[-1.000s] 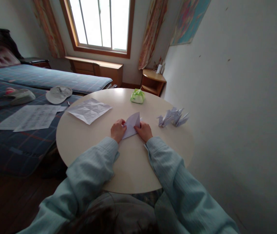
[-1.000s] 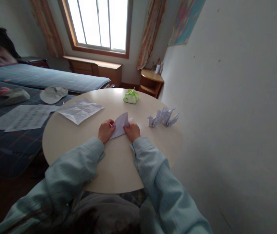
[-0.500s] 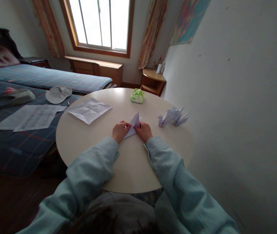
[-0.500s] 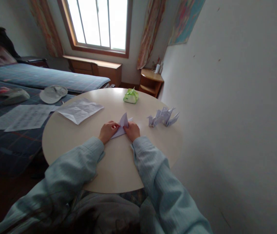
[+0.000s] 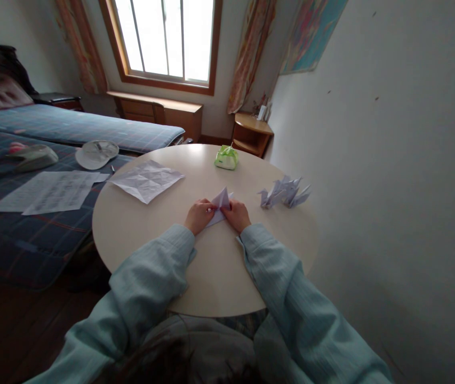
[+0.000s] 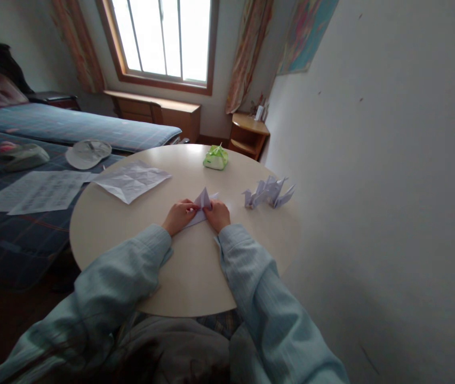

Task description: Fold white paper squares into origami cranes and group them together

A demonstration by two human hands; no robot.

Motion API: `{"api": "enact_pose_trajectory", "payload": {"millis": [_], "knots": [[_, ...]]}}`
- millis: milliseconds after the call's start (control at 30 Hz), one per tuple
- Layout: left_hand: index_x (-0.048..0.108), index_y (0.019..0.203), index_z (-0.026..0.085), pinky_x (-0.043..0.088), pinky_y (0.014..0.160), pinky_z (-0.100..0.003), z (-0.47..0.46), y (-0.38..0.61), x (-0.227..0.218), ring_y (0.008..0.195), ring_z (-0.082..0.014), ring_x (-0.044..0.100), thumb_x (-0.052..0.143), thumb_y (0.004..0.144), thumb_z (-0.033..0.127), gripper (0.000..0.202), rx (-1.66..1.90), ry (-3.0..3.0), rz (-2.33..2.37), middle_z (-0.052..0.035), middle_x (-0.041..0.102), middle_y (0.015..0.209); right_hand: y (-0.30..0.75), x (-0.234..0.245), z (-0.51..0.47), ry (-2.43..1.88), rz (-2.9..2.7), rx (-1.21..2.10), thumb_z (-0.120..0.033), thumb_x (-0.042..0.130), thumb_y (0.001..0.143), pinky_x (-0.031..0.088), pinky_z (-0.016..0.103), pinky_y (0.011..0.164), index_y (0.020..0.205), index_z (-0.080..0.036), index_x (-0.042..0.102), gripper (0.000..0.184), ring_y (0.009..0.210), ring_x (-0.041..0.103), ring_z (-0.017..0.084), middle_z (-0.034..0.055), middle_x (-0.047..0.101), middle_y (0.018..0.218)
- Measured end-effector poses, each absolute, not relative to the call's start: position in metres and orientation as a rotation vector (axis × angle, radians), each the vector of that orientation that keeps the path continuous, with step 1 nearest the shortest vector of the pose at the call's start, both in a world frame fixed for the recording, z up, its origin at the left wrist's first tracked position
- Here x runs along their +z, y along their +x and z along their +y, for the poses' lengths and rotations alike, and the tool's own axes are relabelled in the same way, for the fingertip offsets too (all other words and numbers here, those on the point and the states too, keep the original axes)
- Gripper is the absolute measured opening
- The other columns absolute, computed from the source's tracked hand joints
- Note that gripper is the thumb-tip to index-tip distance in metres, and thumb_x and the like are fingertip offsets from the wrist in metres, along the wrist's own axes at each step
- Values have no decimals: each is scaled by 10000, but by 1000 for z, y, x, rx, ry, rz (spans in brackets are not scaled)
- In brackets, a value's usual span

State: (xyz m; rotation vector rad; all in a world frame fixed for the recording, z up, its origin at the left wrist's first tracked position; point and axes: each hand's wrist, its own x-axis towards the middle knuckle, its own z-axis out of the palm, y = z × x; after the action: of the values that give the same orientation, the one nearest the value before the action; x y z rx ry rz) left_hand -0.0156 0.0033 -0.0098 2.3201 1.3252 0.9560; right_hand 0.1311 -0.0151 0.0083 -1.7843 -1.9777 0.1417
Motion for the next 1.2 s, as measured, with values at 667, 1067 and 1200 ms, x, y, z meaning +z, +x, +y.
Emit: {"api": "enact_pose_trajectory", "payload": {"millis": [667,1067,1200], "knots": [[690,826,189,465,696,-221,4,-14,-9,686,-109,556,509,746,185,198,971,2333,1338,-38,627,786,131,3,-11,-1708,-2055,92,-165,442,747,328,200,622,742,-129,614,175,736,564,137,82,653,804],[687,775,186,445,763,-249,3,-15,-5,772,-135,556,448,809,294,264,876,2386,1336,-46,623,803,130,7,-14,-1718,-2075,100,-172,434,758,337,199,658,746,-144,615,183,765,557,137,69,651,821],[684,766,178,438,775,-250,1,-14,-2,786,-136,558,418,826,290,294,833,2383,1354,-51,622,819,130,7,-14,-1722,-2076,104,-185,439,758,336,198,654,743,-146,617,183,760,553,136,65,650,817]]}}
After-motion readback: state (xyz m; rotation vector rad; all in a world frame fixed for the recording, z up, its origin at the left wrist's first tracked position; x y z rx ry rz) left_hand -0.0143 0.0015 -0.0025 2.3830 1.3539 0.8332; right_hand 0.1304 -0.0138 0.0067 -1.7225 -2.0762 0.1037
